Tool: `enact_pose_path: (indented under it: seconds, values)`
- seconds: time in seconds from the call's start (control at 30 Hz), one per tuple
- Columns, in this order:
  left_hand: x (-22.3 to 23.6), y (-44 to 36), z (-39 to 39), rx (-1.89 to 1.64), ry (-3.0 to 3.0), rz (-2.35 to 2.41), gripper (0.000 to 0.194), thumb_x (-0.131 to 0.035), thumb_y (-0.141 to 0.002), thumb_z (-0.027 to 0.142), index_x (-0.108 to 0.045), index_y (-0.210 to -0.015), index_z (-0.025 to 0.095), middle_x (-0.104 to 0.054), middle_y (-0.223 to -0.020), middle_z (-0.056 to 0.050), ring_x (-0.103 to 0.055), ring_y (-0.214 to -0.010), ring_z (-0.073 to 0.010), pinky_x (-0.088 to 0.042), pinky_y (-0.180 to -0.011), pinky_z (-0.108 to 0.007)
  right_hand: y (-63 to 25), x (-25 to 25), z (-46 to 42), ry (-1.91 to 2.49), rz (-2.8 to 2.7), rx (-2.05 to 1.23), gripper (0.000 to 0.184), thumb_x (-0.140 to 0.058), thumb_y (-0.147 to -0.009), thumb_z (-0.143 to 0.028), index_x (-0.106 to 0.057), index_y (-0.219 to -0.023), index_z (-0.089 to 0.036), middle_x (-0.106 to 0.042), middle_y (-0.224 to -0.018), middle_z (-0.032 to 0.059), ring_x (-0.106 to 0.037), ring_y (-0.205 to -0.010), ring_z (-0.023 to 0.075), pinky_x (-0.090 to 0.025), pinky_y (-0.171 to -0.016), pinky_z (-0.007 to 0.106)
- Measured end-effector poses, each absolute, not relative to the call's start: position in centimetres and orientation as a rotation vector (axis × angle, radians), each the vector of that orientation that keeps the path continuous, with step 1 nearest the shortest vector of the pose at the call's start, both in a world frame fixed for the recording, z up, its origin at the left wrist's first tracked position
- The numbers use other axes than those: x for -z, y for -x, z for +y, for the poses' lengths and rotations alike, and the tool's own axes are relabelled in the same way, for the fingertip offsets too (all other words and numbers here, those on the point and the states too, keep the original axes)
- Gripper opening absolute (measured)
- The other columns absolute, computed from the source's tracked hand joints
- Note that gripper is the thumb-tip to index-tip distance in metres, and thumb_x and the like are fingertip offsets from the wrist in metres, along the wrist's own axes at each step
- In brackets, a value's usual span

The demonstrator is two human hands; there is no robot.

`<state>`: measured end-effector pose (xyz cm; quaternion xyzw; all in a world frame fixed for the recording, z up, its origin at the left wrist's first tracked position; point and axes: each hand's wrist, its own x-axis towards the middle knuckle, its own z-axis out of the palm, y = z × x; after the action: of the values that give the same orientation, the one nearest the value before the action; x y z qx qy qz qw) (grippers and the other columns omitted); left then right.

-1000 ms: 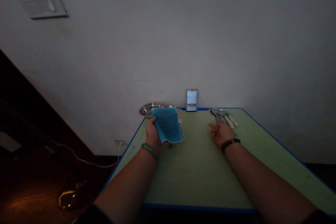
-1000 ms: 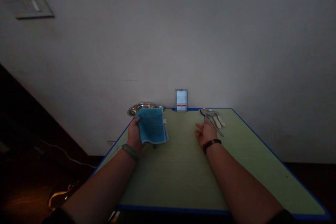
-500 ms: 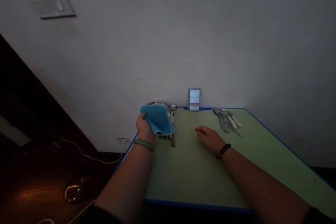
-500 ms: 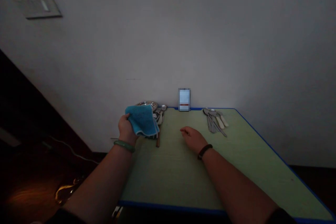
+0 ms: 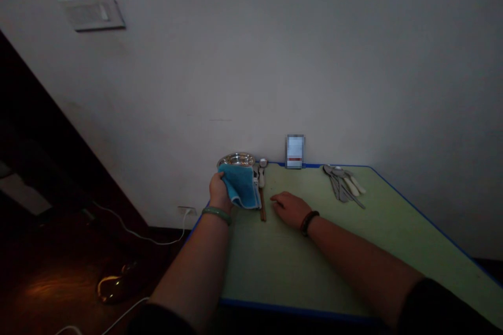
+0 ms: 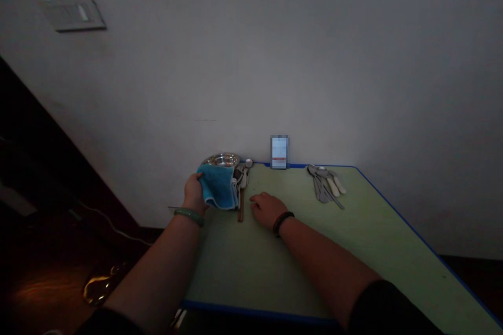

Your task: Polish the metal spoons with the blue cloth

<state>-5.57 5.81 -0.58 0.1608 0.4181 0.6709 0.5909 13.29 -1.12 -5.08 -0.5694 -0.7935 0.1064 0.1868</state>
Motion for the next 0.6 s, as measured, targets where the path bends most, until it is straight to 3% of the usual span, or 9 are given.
enact_pose_path:
  seconds: [0.2, 0.37, 0.6]
  values:
    - [0.1, 4.9, 5.0, -1.498, -0.364, 0.876, 0.026, -0.037, -0.076, 0.028, -0.058, -0.072, 0.013, -0.061, -0.056, -0.006, -0.062, -0.059, -0.0214, -0.050, -0.071, -0.037, -10.0, 4.5, 2.4, 1.713, -2.150, -0.236, 0.040, -0.032, -0.086, -0.034, -0.045, -0.123, -0.026, -0.056, -0.106, 0.0088, -0.056, -0.094, 0.0185, -0.040, -0.077, 0.028]
    - [0.3, 4.6, 4.9, -1.472, -0.378, 0.847, 0.028, -0.037, -0.075, 0.028, -0.060, -0.077, 0.011, -0.064, -0.059, -0.008, -0.062, -0.058, -0.0219, -0.050, -0.070, -0.038, -8.4, 4.4, 4.7, 1.886, -2.110, -0.222, 0.038, -0.029, -0.086, -0.038, -0.052, -0.115, -0.029, -0.058, -0.101, 0.0100, -0.060, -0.085, 0.0217, -0.042, -0.067, 0.030]
    - [0.2, 4.1, 4.6, -1.425, -0.356, 0.877, 0.028, -0.040, -0.075, 0.026, -0.061, -0.083, 0.010, -0.065, -0.061, -0.007, -0.063, -0.056, -0.0205, -0.051, -0.069, -0.036, -8.3, 4.4, 5.9, 1.904, -2.070, -0.261, 0.034, -0.034, -0.084, -0.040, -0.056, -0.106, -0.024, -0.062, -0.099, 0.0099, -0.060, -0.087, 0.0225, -0.041, -0.066, 0.029]
